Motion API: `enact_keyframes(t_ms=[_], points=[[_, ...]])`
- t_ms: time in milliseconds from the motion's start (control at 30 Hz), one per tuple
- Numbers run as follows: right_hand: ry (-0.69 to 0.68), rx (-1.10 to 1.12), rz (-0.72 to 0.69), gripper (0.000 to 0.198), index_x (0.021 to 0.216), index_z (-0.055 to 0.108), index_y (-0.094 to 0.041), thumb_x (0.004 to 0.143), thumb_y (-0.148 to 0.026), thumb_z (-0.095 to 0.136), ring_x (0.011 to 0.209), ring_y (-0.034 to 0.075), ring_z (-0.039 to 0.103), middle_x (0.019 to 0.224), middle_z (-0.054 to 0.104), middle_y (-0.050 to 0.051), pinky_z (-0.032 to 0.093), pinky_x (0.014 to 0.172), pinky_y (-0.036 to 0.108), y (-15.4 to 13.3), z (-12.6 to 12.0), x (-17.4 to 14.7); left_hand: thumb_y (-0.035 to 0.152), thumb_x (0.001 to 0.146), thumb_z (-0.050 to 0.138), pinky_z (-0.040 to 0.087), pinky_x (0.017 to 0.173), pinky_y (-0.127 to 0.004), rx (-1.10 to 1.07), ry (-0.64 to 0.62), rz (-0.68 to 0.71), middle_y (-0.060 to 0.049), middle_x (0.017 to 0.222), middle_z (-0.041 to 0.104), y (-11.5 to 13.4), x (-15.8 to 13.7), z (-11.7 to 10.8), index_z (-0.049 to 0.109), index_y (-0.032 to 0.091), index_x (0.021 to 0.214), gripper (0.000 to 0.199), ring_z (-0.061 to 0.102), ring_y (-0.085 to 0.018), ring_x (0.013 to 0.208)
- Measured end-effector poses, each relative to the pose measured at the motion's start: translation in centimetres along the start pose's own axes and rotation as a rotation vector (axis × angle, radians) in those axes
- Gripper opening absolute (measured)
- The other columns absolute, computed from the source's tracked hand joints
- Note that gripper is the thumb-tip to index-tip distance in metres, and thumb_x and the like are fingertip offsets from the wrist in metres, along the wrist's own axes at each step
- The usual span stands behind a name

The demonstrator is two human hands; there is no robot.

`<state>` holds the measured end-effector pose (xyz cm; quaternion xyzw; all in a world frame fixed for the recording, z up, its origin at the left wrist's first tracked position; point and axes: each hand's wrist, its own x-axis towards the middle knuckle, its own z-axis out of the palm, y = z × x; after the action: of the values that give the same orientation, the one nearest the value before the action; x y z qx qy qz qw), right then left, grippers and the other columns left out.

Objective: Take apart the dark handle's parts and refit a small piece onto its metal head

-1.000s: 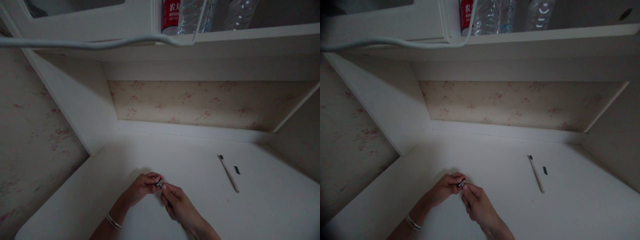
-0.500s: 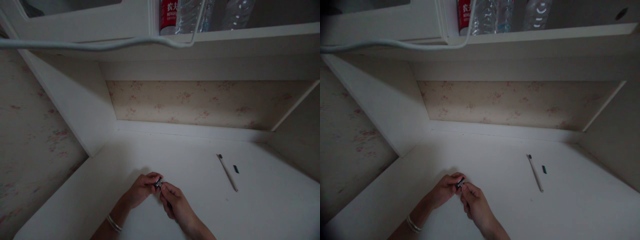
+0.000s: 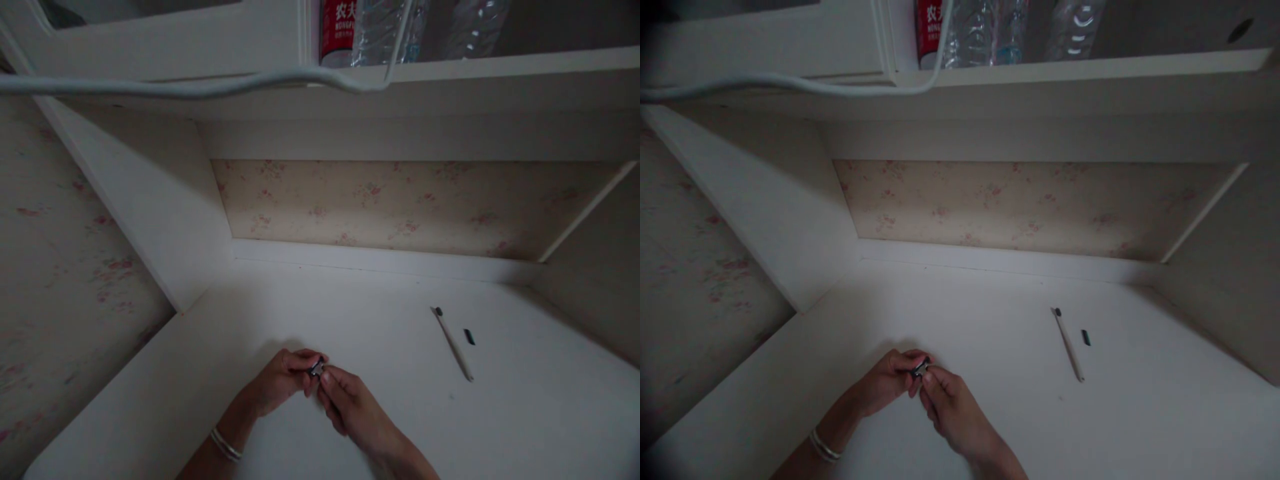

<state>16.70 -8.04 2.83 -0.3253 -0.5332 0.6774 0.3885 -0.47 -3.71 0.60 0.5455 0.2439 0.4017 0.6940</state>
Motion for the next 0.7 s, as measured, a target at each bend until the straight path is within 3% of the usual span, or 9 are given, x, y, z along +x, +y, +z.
enact_keyframes(t_ms=[100,267,433,700], points=[[0.043,-0.084,-0.034,0.047,0.083,0.055,-0.015,0.093,-0.058,0.039,0.039,0.005,0.025,0.054,0.035,-0.007,0.019,0.036,0.017,0.4,0.3,0.1,0.034,0.069,0.076,0.038,0.057,-0.025,-0.019,0.014,-0.055,-0.011,0.103,0.06,0.1,0.0,0.0,0.076,0.021,0.088,0.024,0.048,-0.009,0.064],[0.034,-0.106,-0.03,0.048,0.085,0.055,-0.014,0.093,-0.058,0.035,0.037,0.004,0.029,0.055,0.041,-0.006,0.023,0.035,0.017,-0.2,0.2,0.1,0.036,0.068,0.076,0.038,0.059,-0.025,-0.075,0.004,0.034,-0.009,0.101,0.061,-0.3,0.2,-0.2,0.075,0.024,0.092,0.027,0.049,-0.009,0.064],[0.004,0.033,0.011,0.049,0.084,0.055,-0.015,0.091,-0.06,0.039,0.031,0.003,0.029,0.058,0.045,-0.006,0.02,0.03,0.016,-0.4,0.0,0.2,0.036,0.068,0.077,0.038,0.057,-0.024,-0.158,-0.012,0.065,-0.01,0.104,0.064,-1.2,0.5,-0.3,0.074,0.025,0.098,0.032,0.05,-0.009,0.064],[0.038,0.159,0.016,0.044,0.073,0.053,-0.015,0.091,-0.055,0.045,0.034,0.003,0.027,0.053,0.042,-0.006,0.023,0.031,0.015,0.0,0.0,0.3,0.038,0.071,0.074,0.044,0.073,-0.031,-0.182,0.004,0.086,-0.013,0.116,0.061,-1.4,0.3,-0.3,0.071,0.024,0.103,0.035,0.057,-0.016,0.081]])
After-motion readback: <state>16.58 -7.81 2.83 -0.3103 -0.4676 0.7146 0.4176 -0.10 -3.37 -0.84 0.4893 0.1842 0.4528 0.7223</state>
